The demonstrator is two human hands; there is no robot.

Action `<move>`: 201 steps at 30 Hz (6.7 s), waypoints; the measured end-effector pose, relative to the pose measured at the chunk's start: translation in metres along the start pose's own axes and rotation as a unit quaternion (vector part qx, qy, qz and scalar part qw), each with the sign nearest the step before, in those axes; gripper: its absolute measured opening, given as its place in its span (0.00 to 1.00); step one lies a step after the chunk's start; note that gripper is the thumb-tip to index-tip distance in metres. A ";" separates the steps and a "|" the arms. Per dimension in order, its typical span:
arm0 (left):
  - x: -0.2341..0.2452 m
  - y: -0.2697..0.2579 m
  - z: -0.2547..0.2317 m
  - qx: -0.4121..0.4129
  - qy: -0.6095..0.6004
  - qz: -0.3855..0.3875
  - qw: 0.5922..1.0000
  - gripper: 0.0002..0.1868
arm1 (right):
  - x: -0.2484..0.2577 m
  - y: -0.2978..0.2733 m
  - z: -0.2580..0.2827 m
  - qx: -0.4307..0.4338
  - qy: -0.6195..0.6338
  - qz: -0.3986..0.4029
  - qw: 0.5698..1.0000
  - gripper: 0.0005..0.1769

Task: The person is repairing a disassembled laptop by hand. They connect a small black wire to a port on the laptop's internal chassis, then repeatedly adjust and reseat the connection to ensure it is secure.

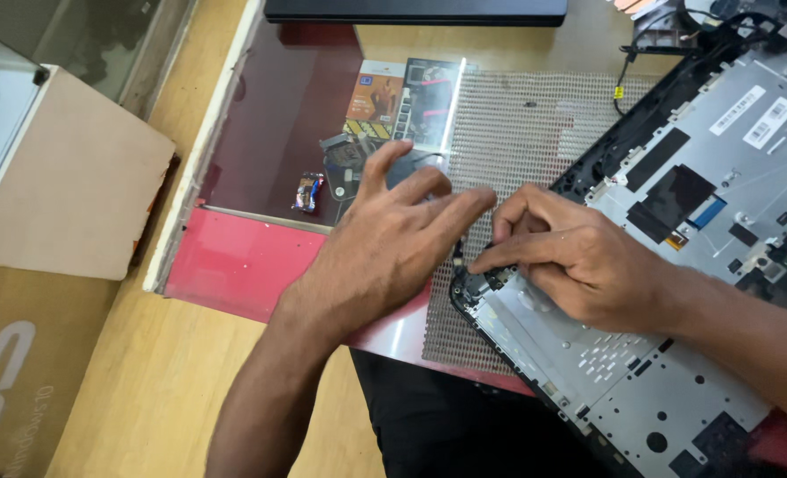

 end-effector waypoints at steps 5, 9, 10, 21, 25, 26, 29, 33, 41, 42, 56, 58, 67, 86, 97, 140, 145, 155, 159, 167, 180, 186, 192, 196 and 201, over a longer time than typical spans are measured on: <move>0.006 0.001 0.015 0.044 -0.026 -0.009 0.999 0.22 | -0.007 0.000 -0.002 0.015 -0.036 0.008 0.999 0.26; 0.005 0.004 0.014 0.039 -0.062 -0.010 0.997 0.23 | -0.005 0.003 -0.003 -0.038 -0.069 0.005 0.997 0.23; 0.007 0.006 0.011 0.038 -0.062 -0.010 0.997 0.23 | -0.003 0.004 -0.003 -0.038 -0.069 0.004 0.997 0.23; 0.016 0.017 -0.017 -0.003 -0.033 -0.076 0.997 0.24 | 0.019 -0.001 -0.029 -0.306 0.210 -0.092 0.924 0.12; 0.028 0.001 -0.002 0.142 -0.045 -0.194 0.970 0.19 | 0.030 -0.003 -0.031 -0.339 0.199 -0.153 0.907 0.06; 0.032 -0.003 0.000 0.155 -0.067 -0.223 0.960 0.14 | 0.031 -0.004 -0.032 -0.349 0.210 -0.162 0.899 0.09; 0.018 -0.017 -0.001 0.206 -0.103 -0.194 0.954 0.11 | 0.029 -0.003 -0.031 -0.351 0.212 -0.157 0.899 0.11; 0.004 -0.025 -0.008 0.266 -0.151 -0.117 0.945 0.06 | 0.020 -0.001 -0.032 -0.291 0.233 -0.139 0.918 0.06; -0.012 -0.034 -0.015 0.288 -0.178 -0.126 0.932 0.08 | 0.016 -0.002 -0.036 -0.326 0.172 -0.113 0.923 0.09; -0.014 -0.033 -0.018 0.279 -0.182 -0.129 0.934 0.09 | 0.015 -0.002 -0.034 -0.338 0.166 -0.099 0.921 0.10; -0.016 -0.054 -0.013 0.327 -0.087 -0.172 0.925 0.07 | 0.038 -0.001 -0.027 -0.260 0.136 -0.197 0.935 0.13; -0.015 -0.055 -0.013 0.329 -0.082 -0.175 0.924 0.06 | 0.043 -0.002 -0.027 -0.259 0.136 -0.222 0.930 0.13; -0.008 -0.054 -0.020 0.310 -0.072 -0.194 0.928 0.08 | 0.048 0.000 -0.009 -0.058 -0.015 -0.226 0.972 0.16; -0.011 -0.066 -0.029 0.338 -0.077 -0.172 0.922 0.08 | 0.002 -0.001 0.013 0.162 -0.166 -0.038 0.972 0.15; -0.010 -0.070 -0.036 0.361 -0.074 -0.197 0.908 0.06 | 0.003 0.004 0.012 0.146 -0.199 -0.047 0.968 0.13; -0.009 -0.078 -0.021 0.350 -0.259 -0.185 0.881 0.26 | -0.012 0.012 0.020 0.089 -0.214 0.034 0.972 0.13; -0.009 -0.079 -0.021 0.350 -0.264 -0.184 0.880 0.26 | -0.012 0.009 0.017 0.085 -0.215 0.046 0.972 0.09; -0.008 -0.077 -0.021 0.344 -0.264 -0.185 0.882 0.27 | -0.012 0.012 0.022 0.079 -0.222 0.024 0.972 0.14; -0.010 -0.078 -0.021 0.341 -0.262 -0.188 0.883 0.27 | -0.005 0.018 0.028 0.082 -0.229 -0.010 0.970 0.12; -0.006 -0.076 -0.022 0.336 -0.254 -0.188 0.887 0.27 | 0.007 0.014 0.030 0.109 -0.244 -0.060 0.962 0.10; -0.003 -0.070 -0.026 0.308 -0.260 -0.187 0.896 0.24 | 0.006 0.012 0.034 0.122 -0.220 -0.088 0.964 0.13; -0.005 -0.072 -0.026 0.319 -0.251 -0.181 0.896 0.26 | 0.009 0.012 0.030 0.092 -0.231 -0.090 0.964 0.07; -0.007 -0.074 -0.027 0.320 -0.250 -0.177 0.897 0.28 | 0.006 0.014 0.015 0.022 -0.176 -0.053 0.983 0.09; -0.007 -0.073 -0.027 0.323 -0.250 -0.171 0.897 0.29 | 0.006 0.014 0.013 0.012 -0.157 -0.041 0.987 0.12; -0.007 -0.073 -0.026 0.322 -0.251 -0.174 0.896 0.28 | 0.011 0.017 0.013 -0.039 -0.142 -0.058 0.987 0.10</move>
Point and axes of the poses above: each hand's wrist, its own y-axis towards the middle knuckle, its own x-axis out of the back of the hand, z = x × y, the point moved 7 cm from there along y, towards the middle knuckle, and after that the axes turned 10 degrees about -z, right-handed, at the moved point
